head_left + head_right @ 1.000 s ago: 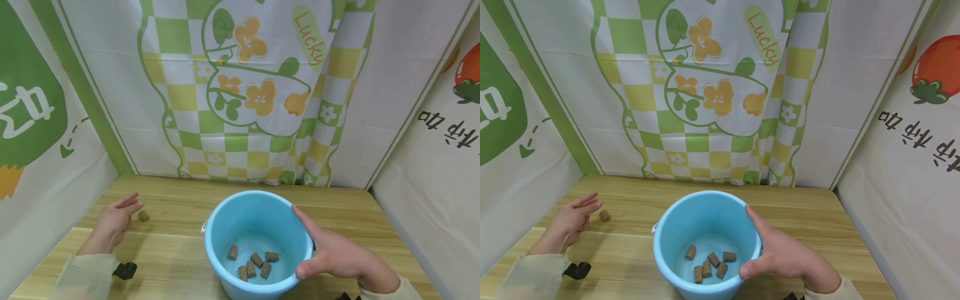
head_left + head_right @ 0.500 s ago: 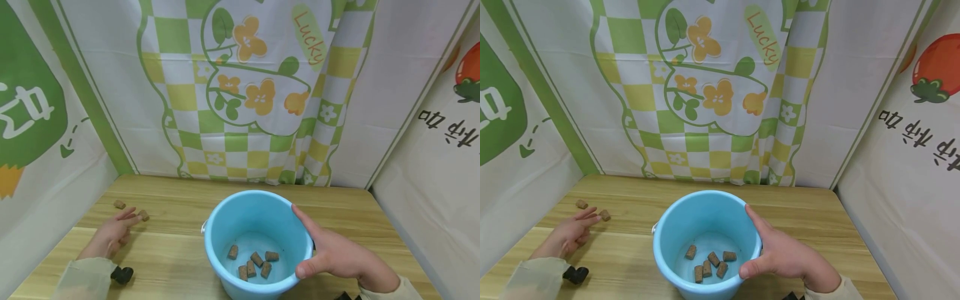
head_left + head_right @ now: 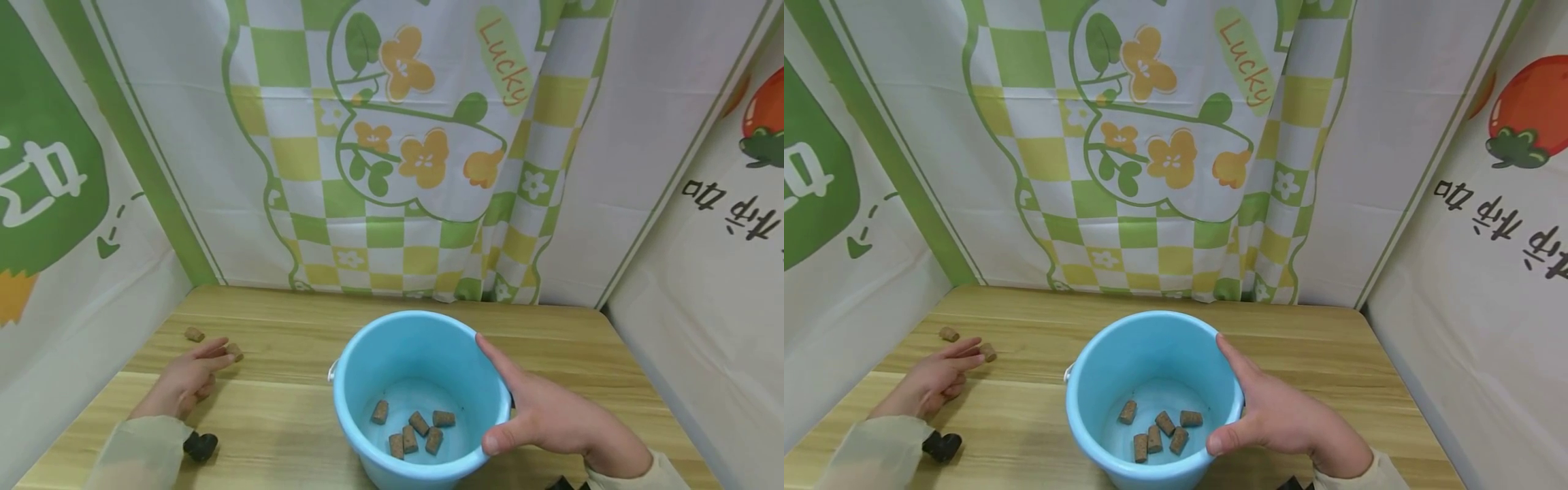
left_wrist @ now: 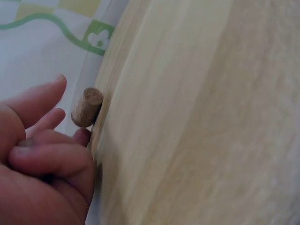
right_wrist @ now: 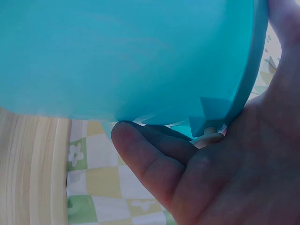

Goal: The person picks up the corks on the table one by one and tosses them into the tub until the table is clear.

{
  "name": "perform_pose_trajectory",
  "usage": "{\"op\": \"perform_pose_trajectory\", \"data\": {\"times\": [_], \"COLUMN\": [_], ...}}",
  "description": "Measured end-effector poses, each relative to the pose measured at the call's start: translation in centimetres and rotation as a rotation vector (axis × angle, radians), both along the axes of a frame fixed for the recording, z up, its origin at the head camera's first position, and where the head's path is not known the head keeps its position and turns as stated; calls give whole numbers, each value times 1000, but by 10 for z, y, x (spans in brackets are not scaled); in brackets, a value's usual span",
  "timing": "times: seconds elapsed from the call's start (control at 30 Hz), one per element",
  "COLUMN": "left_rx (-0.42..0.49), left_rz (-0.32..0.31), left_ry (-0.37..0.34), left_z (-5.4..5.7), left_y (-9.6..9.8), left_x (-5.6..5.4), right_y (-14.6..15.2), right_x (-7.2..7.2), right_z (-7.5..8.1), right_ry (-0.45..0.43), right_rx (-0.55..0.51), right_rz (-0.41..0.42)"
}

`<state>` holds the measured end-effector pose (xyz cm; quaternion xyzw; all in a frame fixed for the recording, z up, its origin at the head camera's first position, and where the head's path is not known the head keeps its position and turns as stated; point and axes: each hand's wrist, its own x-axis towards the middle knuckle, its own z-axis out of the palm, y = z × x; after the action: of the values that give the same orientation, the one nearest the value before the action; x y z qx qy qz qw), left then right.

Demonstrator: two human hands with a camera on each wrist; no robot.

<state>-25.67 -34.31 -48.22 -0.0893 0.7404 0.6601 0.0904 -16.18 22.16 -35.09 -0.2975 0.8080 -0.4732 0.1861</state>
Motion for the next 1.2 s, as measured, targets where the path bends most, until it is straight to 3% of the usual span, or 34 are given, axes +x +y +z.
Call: {"op": "perform_pose_trajectory", "data": {"times": [0.07,0.2,0.27,0.5,0.83,1.2], "left_rx": [-98,-382,-471,-541,-740,-781], "left_rz": [8,-8,-28,-38,-38,-41], "left_ry": [24,73,98,134,180,190], "left_z": [1,5,8,13,17,21], "left_y": [3,10,13,24,33,40], "left_x": [-1,-2,-1,0,1,2], "right_y": [0,-1,-1,0,-1,0], "right_x": [0,0,0,1,0,-1], "right_z": [0,0,0,1,0,0], "right_ry": [-15,-25,-18,24,35,7], "right_rx": [-5,-5,2,13,42,36], "right_rz": [2,0,0,6,-14,-18]}}
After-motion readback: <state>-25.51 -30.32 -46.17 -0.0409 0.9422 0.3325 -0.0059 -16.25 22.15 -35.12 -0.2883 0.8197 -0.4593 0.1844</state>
